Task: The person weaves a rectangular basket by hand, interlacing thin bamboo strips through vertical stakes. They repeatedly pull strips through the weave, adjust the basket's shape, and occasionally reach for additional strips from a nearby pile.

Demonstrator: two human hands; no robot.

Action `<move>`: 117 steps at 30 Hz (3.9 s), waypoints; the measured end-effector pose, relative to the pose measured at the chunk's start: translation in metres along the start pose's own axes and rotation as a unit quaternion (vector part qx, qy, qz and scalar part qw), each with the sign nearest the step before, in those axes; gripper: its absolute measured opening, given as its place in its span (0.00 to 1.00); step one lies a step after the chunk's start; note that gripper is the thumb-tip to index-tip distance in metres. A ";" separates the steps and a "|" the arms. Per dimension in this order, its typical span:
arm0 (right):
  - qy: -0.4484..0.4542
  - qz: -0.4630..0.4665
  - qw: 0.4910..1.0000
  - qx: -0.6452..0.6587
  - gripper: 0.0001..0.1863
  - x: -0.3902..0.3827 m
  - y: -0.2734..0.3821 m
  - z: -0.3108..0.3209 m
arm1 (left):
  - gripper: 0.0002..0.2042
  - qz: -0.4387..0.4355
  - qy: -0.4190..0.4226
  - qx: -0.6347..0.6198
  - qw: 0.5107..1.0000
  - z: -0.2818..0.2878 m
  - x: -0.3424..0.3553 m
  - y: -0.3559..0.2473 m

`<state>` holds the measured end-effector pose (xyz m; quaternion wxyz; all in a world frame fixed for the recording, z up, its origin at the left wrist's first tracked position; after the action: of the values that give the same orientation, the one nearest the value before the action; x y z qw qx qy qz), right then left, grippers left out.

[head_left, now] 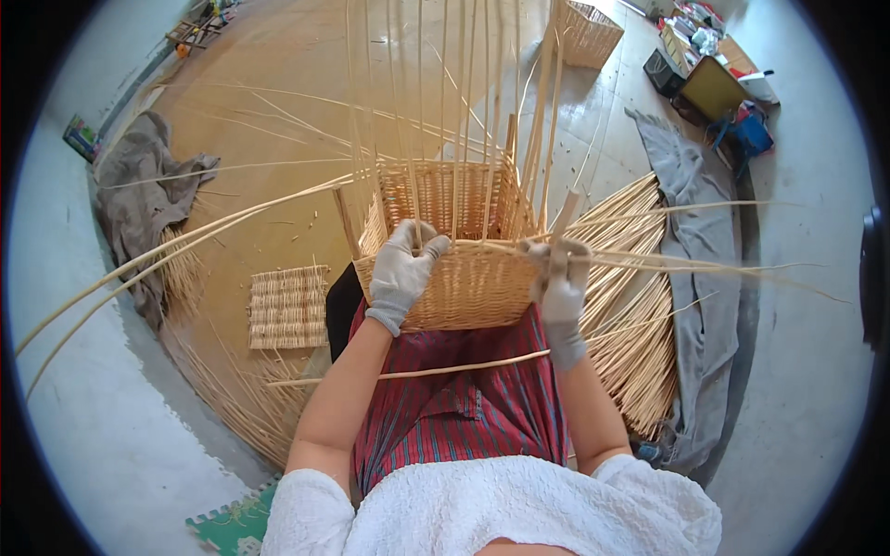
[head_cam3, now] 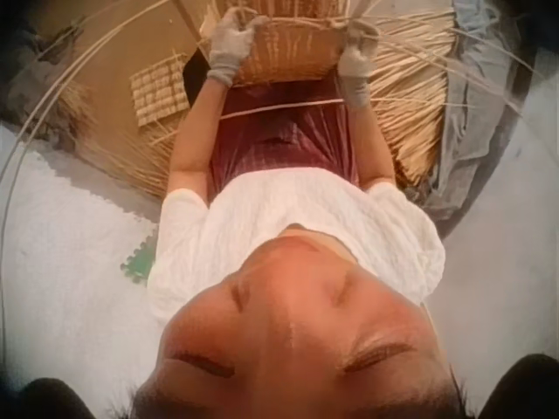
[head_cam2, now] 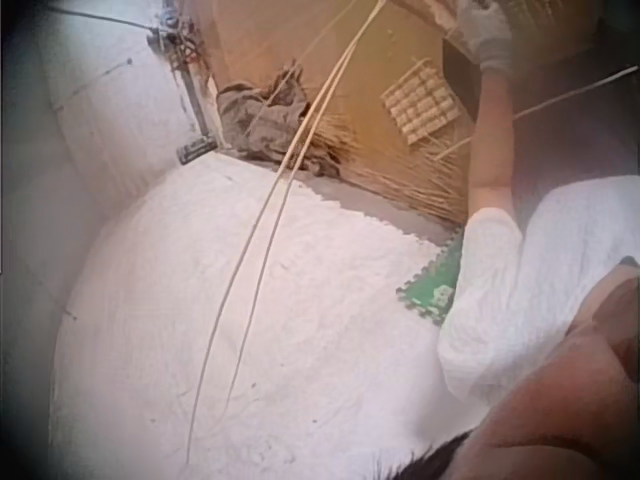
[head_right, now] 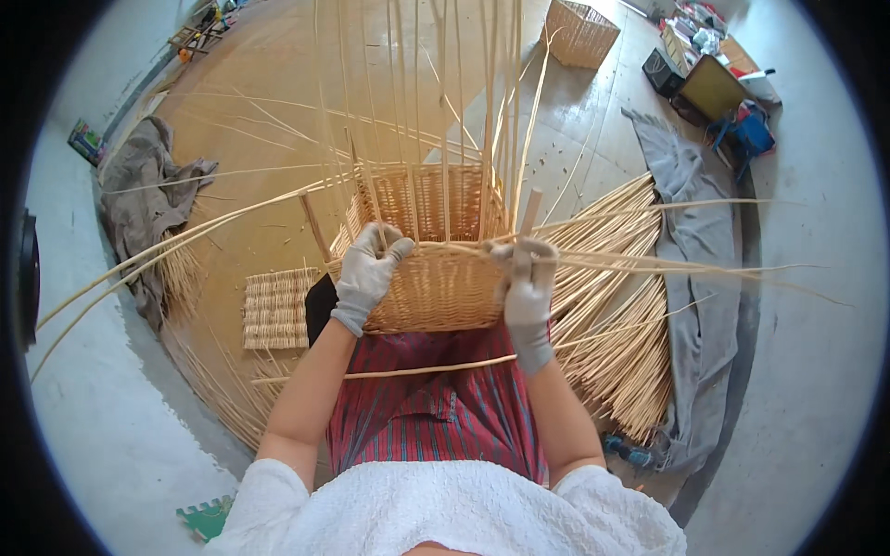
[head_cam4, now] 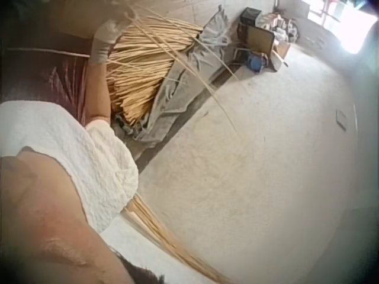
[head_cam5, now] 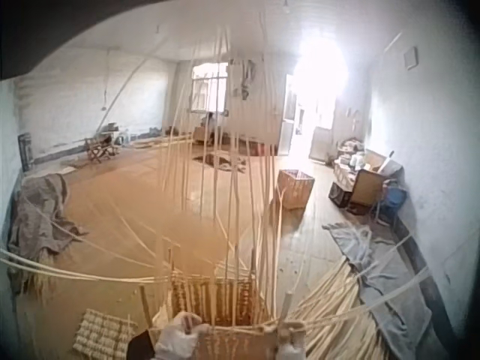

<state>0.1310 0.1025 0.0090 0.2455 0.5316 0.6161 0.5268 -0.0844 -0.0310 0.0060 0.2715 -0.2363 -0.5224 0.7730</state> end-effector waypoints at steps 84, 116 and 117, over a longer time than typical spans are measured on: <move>-0.067 0.020 0.974 0.216 0.31 0.012 0.080 0.207 | 0.36 -0.673 0.050 0.256 0.692 -0.075 -0.211 -0.179; -0.373 0.069 0.864 -0.330 0.11 -0.158 0.034 0.356 | 0.32 -0.108 -0.010 0.328 0.939 -0.018 -0.106 0.105; -0.481 -0.023 0.816 -0.320 0.08 -0.197 0.013 0.398 | 0.31 -0.113 0.023 0.362 0.925 -0.027 -0.110 0.109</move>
<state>0.5412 0.0752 -0.1587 0.6790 0.5945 0.2278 0.3655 -0.0042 -0.1189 -0.0962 0.4364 -0.0791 -0.2240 0.8678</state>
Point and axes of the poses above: each hand's wrist, its own x-axis towards the middle knuckle, its own z-axis out of the back of the hand, y = z × x, the point moved 3 cm from there along x, towards the middle knuckle, and after that the axes turned 7 degrees about z, right-handed, at the moved point
